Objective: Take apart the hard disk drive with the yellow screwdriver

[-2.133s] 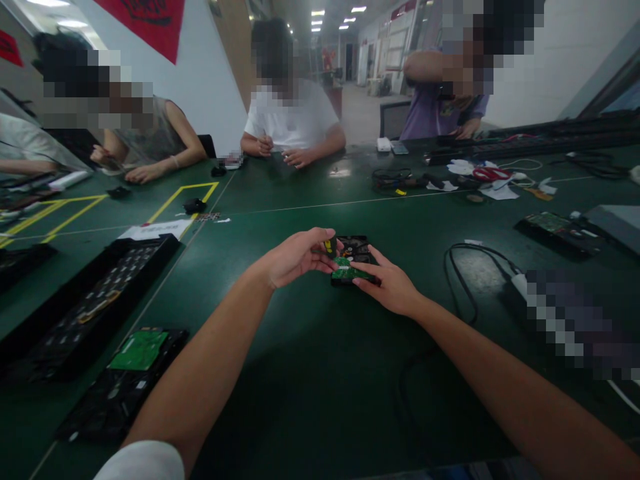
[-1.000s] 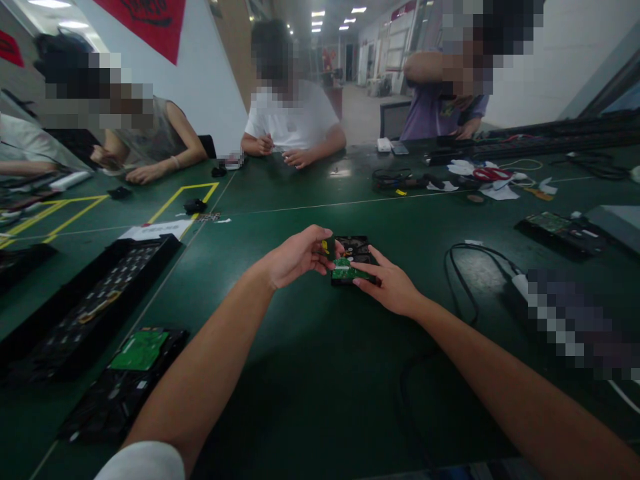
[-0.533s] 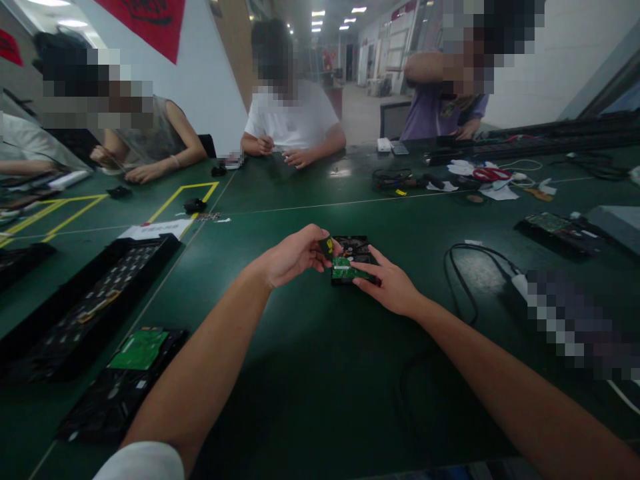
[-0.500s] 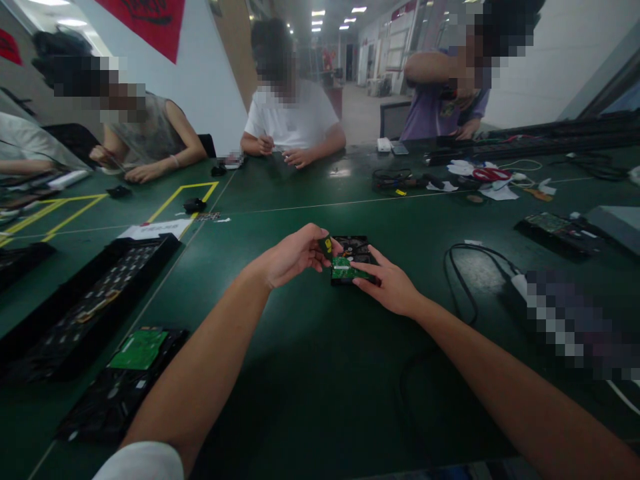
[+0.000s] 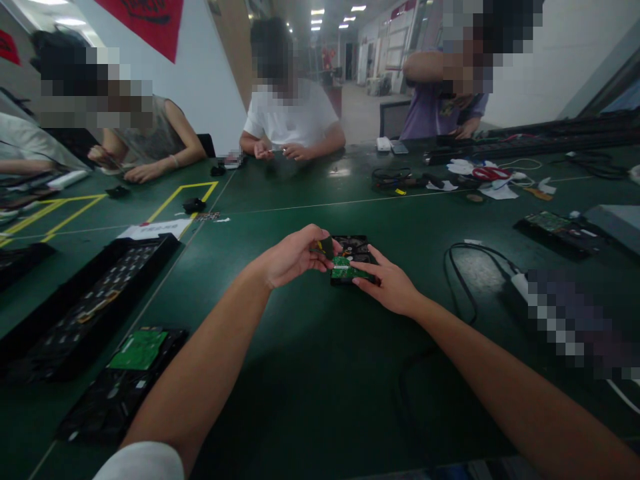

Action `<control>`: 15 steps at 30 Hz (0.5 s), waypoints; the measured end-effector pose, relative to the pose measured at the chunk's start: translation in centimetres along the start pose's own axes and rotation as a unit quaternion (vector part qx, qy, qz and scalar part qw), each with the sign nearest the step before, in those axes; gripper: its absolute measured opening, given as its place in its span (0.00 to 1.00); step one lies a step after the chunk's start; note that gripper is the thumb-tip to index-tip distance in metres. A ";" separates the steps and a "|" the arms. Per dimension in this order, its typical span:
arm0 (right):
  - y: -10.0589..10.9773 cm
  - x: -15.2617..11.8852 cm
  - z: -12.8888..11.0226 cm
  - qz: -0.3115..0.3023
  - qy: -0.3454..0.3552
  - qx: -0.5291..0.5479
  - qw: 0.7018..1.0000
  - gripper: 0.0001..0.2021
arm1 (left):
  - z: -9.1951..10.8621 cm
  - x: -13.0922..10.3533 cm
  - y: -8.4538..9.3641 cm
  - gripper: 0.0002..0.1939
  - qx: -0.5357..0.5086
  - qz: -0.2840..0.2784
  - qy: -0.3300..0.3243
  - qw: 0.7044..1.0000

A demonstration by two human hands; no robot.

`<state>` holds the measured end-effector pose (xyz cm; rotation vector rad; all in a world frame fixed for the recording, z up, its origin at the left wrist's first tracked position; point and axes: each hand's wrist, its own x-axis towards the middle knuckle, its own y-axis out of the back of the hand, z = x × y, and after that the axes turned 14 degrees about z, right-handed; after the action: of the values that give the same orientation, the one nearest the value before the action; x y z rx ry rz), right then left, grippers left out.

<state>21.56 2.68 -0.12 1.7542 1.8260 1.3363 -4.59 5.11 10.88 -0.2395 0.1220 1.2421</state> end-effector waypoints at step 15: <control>0.1 0.0 -0.3 -0.005 -0.008 -0.006 1.000 0.26 | -0.3 0.3 -0.3 0.20 0.003 0.023 0.000 1.000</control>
<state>21.42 2.57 0.12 1.7422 1.8131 1.3221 -4.24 5.20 10.60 -0.2323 0.1313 1.2866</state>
